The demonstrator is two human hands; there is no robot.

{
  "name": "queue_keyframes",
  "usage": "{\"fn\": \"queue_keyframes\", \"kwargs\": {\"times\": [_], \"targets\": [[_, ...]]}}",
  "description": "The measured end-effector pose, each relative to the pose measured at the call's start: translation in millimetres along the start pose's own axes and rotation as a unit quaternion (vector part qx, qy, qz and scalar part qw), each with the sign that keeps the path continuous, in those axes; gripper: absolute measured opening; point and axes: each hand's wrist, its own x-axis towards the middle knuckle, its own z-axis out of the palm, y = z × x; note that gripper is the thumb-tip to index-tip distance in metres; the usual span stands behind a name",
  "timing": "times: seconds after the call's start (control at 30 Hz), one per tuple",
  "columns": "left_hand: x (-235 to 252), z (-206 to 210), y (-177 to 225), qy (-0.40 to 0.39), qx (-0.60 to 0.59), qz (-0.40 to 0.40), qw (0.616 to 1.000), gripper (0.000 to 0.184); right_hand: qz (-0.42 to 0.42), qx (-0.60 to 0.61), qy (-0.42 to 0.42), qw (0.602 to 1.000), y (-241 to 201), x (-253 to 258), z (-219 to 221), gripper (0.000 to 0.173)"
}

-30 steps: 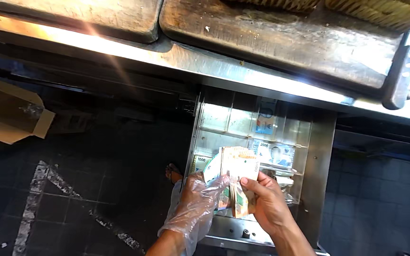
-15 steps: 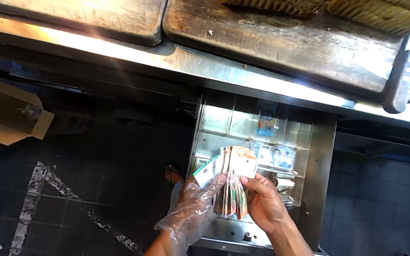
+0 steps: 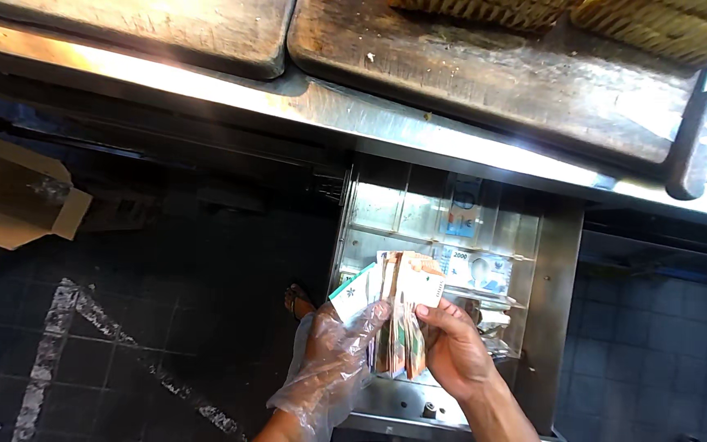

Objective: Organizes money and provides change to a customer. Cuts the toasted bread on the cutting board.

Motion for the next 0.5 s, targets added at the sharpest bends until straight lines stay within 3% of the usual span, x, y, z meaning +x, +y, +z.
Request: {"fn": "queue_keyframes", "kwargs": {"times": [0.17, 0.33, 0.5], "targets": [[0.1, 0.2, -3.4, -0.005, 0.016, 0.048, 0.999, 0.036, -0.024, -0.026, -0.006, 0.999, 0.4, 1.3, 1.8, 0.014], [1.5, -0.4, -0.1, -0.006, -0.018, -0.013, 1.0, 0.044, -0.023, -0.021, -0.017, 0.999, 1.2, 2.0, 1.1, 0.015], [6.4, -8.3, 0.4, -0.067, -0.082, -0.071, 0.992, 0.043, 0.006, 0.005, -0.024, 1.0, 0.5, 3.7, -1.1, 0.019]]}}
